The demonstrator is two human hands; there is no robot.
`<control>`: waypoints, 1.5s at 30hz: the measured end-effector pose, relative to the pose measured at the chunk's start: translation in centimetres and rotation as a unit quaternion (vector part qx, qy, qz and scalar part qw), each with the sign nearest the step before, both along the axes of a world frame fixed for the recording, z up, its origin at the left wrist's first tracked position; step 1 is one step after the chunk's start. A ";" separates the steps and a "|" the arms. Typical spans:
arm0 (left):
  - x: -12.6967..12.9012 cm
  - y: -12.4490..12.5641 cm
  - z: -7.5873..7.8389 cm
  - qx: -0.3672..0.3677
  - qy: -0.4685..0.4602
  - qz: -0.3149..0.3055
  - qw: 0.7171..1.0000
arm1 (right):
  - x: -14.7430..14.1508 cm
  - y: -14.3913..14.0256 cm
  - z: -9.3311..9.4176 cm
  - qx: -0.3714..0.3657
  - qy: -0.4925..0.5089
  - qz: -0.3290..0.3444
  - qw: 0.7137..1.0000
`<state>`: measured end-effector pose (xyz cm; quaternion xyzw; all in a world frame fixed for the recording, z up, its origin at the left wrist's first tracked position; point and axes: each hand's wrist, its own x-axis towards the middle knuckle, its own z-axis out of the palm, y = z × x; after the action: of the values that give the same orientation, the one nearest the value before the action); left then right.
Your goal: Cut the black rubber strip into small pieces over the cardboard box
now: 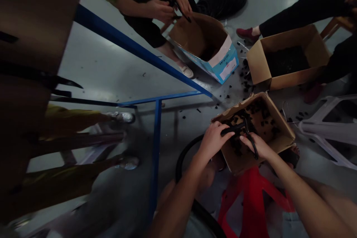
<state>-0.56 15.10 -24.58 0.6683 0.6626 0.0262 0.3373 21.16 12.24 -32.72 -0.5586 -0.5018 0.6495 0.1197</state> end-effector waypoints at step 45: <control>0.1 -0.2 -0.1 0.080 0.099 0.023 0.992 | 1.1 0.5 -0.6 0.072 -0.124 0.116 0.983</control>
<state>-0.43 14.90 -24.71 0.6769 0.7039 0.0210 0.2144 22.27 12.74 -33.34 -0.5625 -0.6196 0.5470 0.0207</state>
